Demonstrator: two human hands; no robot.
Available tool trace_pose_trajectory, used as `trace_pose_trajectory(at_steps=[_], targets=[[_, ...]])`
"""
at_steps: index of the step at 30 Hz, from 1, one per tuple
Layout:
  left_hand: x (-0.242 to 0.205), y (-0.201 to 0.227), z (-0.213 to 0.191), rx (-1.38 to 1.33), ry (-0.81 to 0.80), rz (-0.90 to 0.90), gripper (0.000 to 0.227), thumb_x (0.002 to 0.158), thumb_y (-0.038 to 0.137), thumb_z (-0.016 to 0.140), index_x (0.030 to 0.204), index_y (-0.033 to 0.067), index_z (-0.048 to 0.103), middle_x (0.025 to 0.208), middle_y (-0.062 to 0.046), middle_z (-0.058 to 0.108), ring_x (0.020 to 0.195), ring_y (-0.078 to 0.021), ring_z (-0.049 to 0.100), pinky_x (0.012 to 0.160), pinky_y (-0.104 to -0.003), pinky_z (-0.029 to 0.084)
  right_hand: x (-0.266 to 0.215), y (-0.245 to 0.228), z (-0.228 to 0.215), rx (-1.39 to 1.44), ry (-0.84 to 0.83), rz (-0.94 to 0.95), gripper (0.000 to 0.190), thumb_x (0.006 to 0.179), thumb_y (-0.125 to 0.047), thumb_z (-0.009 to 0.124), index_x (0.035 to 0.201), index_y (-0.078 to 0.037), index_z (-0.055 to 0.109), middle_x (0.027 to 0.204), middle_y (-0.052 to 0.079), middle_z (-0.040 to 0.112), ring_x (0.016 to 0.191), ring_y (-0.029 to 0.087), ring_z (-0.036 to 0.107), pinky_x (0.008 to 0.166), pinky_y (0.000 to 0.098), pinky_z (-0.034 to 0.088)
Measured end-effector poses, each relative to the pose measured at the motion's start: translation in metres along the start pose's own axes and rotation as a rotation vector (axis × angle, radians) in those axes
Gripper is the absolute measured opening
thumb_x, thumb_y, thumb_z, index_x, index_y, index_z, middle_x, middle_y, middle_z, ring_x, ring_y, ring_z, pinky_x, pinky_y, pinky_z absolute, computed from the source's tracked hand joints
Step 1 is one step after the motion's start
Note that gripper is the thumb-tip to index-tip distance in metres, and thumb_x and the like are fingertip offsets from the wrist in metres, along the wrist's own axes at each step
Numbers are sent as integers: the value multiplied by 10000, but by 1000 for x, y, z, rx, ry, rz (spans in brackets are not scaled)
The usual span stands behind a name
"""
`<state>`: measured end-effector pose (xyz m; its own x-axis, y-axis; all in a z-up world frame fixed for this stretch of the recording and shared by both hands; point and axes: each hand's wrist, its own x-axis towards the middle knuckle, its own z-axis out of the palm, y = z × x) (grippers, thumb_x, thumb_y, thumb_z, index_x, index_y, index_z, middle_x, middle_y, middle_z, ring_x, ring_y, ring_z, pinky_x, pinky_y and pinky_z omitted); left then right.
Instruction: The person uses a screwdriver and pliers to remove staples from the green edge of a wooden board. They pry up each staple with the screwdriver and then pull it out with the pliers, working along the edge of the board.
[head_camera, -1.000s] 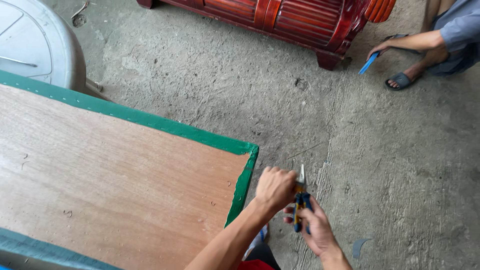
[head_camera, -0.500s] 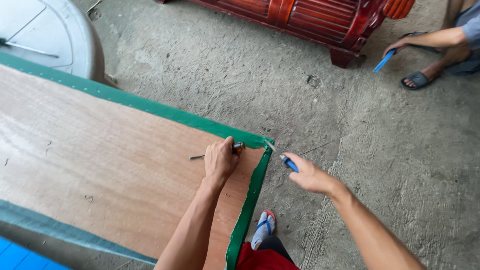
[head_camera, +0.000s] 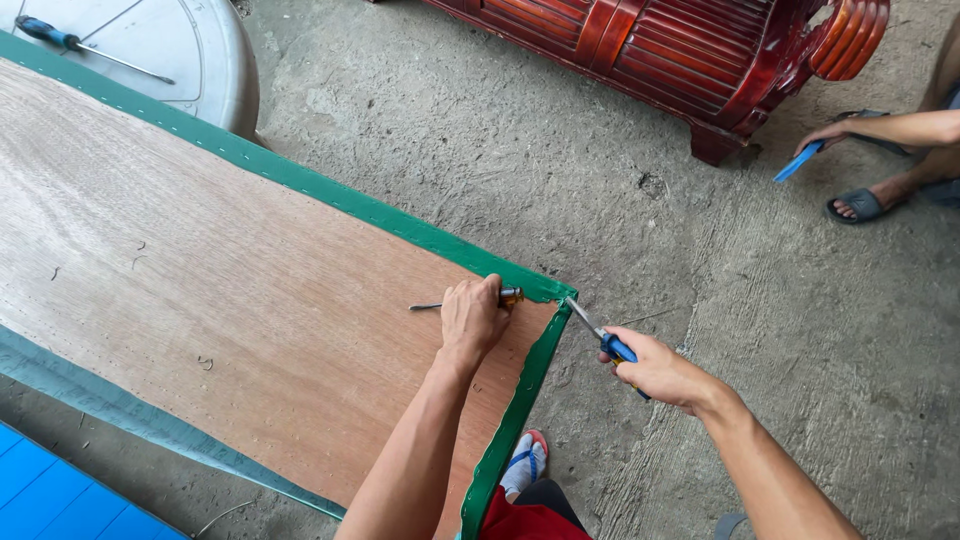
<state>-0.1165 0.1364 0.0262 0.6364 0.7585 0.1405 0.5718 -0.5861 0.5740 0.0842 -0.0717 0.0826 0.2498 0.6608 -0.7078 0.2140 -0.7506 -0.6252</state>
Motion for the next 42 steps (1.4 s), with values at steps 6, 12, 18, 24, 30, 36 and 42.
trace_pose_trajectory(at_steps=[6, 12, 18, 24, 30, 36, 42], targets=[[1, 0, -2, -10, -42, -26, 89, 784, 116, 692, 767, 73, 616, 759, -146, 686, 823, -368, 659, 729, -501, 457, -4, 3, 3, -194, 85, -26, 687, 811, -34, 548, 1484, -144, 463, 1192, 83, 692, 1016, 219, 678, 884, 349, 541], [1, 1, -3, -28, -47, -23, 107, 789, 129, 701, 761, 74, 613, 750, -142, 686, 809, -365, 657, 731, -499, 456, 0, 11, 7, -478, 201, -202, 696, 807, -47, 520, 1490, -141, 420, 1338, 175, 593, 1217, 367, 616, 1034, 445, 486], [0, -1, -1, -11, -49, -25, 100, 799, 130, 693, 761, 73, 620, 736, -152, 683, 806, -369, 662, 720, -503, 457, 0, 15, 22, -483, 215, -190, 634, 849, -76, 510, 1472, -132, 407, 1264, 199, 607, 1167, 391, 636, 1012, 464, 498], [5, -4, 3, -2, -55, -29, 94, 804, 140, 689, 765, 76, 632, 734, -175, 686, 790, -396, 668, 693, -530, 471, 1, 14, 30, -500, 286, -231, 597, 845, -88, 524, 1432, -112, 421, 1209, 224, 608, 1129, 439, 624, 970, 492, 500], [7, -4, 5, 35, -111, -28, 121, 802, 168, 699, 763, 70, 638, 723, -184, 683, 765, -396, 678, 686, -520, 502, 17, 27, 43, -365, 348, -140, 380, 949, -199, 517, 1316, -101, 525, 1060, 158, 678, 986, 319, 707, 847, 449, 555], [4, -3, -3, 27, -126, -27, 149, 816, 191, 704, 765, 65, 643, 724, -186, 683, 763, -391, 683, 683, -507, 519, 42, 51, 108, -63, 603, -252, 363, 952, -279, 596, 1252, -78, 572, 879, 106, 647, 793, 231, 667, 708, 413, 530], [4, -1, -5, 4, -108, -21, 152, 810, 195, 707, 761, 66, 641, 712, -189, 681, 753, -399, 677, 678, -516, 513, 33, 58, 99, 921, -29, -140, 297, 967, -187, 601, 1225, -43, 577, 844, 101, 581, 766, 237, 602, 721, 417, 533]])
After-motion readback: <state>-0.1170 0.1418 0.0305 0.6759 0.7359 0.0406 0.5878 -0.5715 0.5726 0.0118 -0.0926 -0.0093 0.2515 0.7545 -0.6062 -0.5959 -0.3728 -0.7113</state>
